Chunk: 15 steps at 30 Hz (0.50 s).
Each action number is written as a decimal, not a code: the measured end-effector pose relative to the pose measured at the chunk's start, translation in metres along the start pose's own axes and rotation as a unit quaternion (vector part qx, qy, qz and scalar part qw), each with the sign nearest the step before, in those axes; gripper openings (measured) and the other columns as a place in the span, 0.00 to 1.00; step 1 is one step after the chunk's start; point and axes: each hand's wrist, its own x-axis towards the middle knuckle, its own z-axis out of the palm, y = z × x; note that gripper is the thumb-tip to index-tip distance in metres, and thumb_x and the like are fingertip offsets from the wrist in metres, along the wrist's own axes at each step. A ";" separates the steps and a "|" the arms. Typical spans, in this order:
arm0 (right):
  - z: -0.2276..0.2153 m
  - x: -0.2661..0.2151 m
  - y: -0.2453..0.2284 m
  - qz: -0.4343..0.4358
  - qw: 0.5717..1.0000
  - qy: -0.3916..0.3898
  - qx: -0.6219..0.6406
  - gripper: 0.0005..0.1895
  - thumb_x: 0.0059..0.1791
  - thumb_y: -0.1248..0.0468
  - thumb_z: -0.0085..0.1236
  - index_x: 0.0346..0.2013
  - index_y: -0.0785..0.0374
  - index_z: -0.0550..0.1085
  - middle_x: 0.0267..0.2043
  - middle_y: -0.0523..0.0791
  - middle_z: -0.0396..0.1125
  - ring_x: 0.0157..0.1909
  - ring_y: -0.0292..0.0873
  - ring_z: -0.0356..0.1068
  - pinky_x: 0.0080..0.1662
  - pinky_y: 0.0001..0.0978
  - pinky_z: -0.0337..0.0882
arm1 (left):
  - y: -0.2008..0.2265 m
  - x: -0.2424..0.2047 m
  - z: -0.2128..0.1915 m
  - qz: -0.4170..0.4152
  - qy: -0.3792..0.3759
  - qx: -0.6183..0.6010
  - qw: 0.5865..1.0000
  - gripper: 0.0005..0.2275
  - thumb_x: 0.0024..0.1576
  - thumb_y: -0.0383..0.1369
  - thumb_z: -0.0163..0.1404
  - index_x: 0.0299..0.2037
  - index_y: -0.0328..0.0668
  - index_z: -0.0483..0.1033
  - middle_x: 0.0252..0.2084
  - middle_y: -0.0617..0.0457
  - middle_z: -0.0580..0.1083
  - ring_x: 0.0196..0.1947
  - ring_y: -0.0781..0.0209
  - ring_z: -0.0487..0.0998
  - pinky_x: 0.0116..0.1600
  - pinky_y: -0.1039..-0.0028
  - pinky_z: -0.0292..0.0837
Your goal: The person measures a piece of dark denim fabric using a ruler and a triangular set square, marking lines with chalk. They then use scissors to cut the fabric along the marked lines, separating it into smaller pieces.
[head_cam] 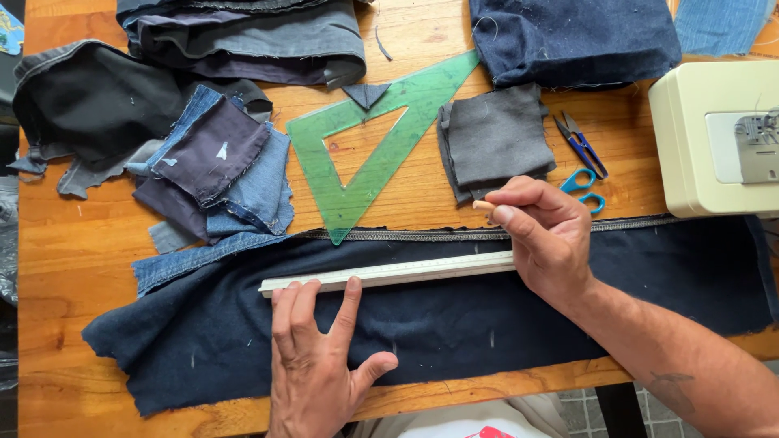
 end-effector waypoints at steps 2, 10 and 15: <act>-0.002 0.000 0.001 0.008 1.000 0.003 0.001 0.08 0.56 0.73 0.64 0.49 0.71 0.83 0.47 0.51 0.77 0.49 0.43 0.76 0.51 0.24 0.78 | 0.001 0.001 -0.001 0.002 -0.002 0.001 1.000 0.42 0.66 0.72 0.35 0.80 0.53 0.72 0.76 0.33 0.60 0.79 0.36 0.59 0.85 0.30 0.67; -0.006 0.000 0.003 0.049 0.996 0.056 -0.046 0.07 0.55 0.72 0.67 0.47 0.70 0.84 0.45 0.49 0.78 0.48 0.42 0.79 0.50 0.27 0.83 | 0.009 0.004 0.001 -0.003 -0.019 0.002 1.000 0.43 0.65 0.73 0.34 0.81 0.56 0.72 0.76 0.31 0.63 0.79 0.33 0.59 0.86 0.34 0.63; -0.009 0.000 0.007 0.050 0.996 0.060 -0.052 0.07 0.54 0.72 0.68 0.47 0.69 0.85 0.46 0.48 0.79 0.49 0.41 0.78 0.53 0.26 0.78 | 0.009 0.004 0.002 0.002 -0.011 0.006 1.000 0.42 0.66 0.72 0.34 0.80 0.54 0.72 0.76 0.33 0.61 0.78 0.35 0.60 0.86 0.31 0.64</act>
